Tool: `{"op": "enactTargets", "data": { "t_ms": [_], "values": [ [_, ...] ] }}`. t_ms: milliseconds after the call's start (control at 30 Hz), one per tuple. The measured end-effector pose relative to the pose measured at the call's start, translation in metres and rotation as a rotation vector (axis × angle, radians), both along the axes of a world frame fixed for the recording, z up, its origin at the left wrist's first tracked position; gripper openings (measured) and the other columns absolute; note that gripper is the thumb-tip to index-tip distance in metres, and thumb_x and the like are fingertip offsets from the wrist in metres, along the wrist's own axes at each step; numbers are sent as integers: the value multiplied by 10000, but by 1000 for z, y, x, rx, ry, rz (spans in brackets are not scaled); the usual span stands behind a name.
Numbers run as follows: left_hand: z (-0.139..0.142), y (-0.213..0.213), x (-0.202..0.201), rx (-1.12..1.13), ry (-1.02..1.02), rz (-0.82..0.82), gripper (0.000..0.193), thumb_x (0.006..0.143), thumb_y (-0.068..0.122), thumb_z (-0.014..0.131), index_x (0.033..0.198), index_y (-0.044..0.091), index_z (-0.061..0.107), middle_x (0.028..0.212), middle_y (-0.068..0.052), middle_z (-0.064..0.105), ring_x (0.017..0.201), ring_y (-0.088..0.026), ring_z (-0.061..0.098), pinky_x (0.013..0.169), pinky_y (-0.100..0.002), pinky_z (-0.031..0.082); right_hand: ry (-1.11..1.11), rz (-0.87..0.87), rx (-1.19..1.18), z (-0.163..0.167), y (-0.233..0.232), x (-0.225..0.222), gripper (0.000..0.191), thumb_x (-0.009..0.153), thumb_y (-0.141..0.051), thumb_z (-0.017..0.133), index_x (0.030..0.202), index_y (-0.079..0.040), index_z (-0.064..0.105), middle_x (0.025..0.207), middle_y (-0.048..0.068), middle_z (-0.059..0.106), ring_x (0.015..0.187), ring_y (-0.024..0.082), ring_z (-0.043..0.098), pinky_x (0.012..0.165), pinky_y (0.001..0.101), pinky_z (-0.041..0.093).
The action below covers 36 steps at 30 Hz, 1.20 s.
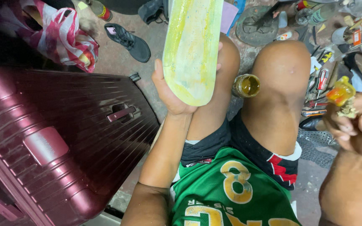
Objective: The person holds a white shoe insole and uses a brush to apply a yellowish liquid from a small jar onto its surface. They repeatedly dip the brush into the jar and spread the liquid across the insole. At one point, they pour more liquid from a metal can into the jar before continuing to apply it.
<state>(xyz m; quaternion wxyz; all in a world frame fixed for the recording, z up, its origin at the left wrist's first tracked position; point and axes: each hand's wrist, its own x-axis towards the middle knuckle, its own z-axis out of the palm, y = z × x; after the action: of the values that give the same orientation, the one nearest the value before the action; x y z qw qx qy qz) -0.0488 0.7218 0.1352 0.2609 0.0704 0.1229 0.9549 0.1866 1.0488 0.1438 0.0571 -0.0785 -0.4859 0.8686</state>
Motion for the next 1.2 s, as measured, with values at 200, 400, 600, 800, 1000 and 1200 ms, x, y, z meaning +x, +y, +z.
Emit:
{"op": "enactTargets", "data": {
  "t_ms": [200,400,600,800,1000,1200],
  "values": [
    [11,15,6,-59,-35,34,858,1079,650,347,1586,-42,354,1502,-283,508,1369,-407,536,1059,-500,533,52,-159,353,37,-70,-25,200,1012,-143,700,1115,29,687,773,119,639,601,118,520,555,211,459],
    [13,19,10,-39,-58,22,851,1072,644,335,1580,-38,356,1492,-277,515,1349,-406,553,1052,-511,534,30,-86,1332,77,-120,-67,272,895,21,730,1166,-7,738,888,86,689,652,155,649,584,267,494],
    [8,14,12,-57,-54,24,840,1099,639,327,1570,-55,380,1473,-295,528,1330,-396,568,1057,-497,538,77,-57,1459,79,-145,-78,283,873,-6,758,1151,-59,764,856,91,677,663,222,658,623,340,511],
    [5,11,9,-5,-54,10,837,1107,642,321,1573,-50,380,1469,-302,532,1327,-403,576,1034,-496,544,101,130,1130,78,-147,-68,255,884,-35,707,1132,-67,757,863,81,708,683,181,680,643,304,531],
    [10,7,15,8,-98,-44,842,1070,630,314,1579,-37,380,1472,-299,521,1327,-416,566,1050,-532,542,-6,47,1240,75,-143,-72,262,877,-3,727,1127,-74,763,795,53,683,632,144,662,588,290,508],
    [13,12,22,23,-242,-11,824,1098,584,263,1579,-77,362,1484,-295,512,1319,-439,559,1076,-504,539,175,-195,1530,79,-142,-84,312,925,26,784,1220,-71,760,876,79,656,702,193,641,601,303,491]
  ]
}}
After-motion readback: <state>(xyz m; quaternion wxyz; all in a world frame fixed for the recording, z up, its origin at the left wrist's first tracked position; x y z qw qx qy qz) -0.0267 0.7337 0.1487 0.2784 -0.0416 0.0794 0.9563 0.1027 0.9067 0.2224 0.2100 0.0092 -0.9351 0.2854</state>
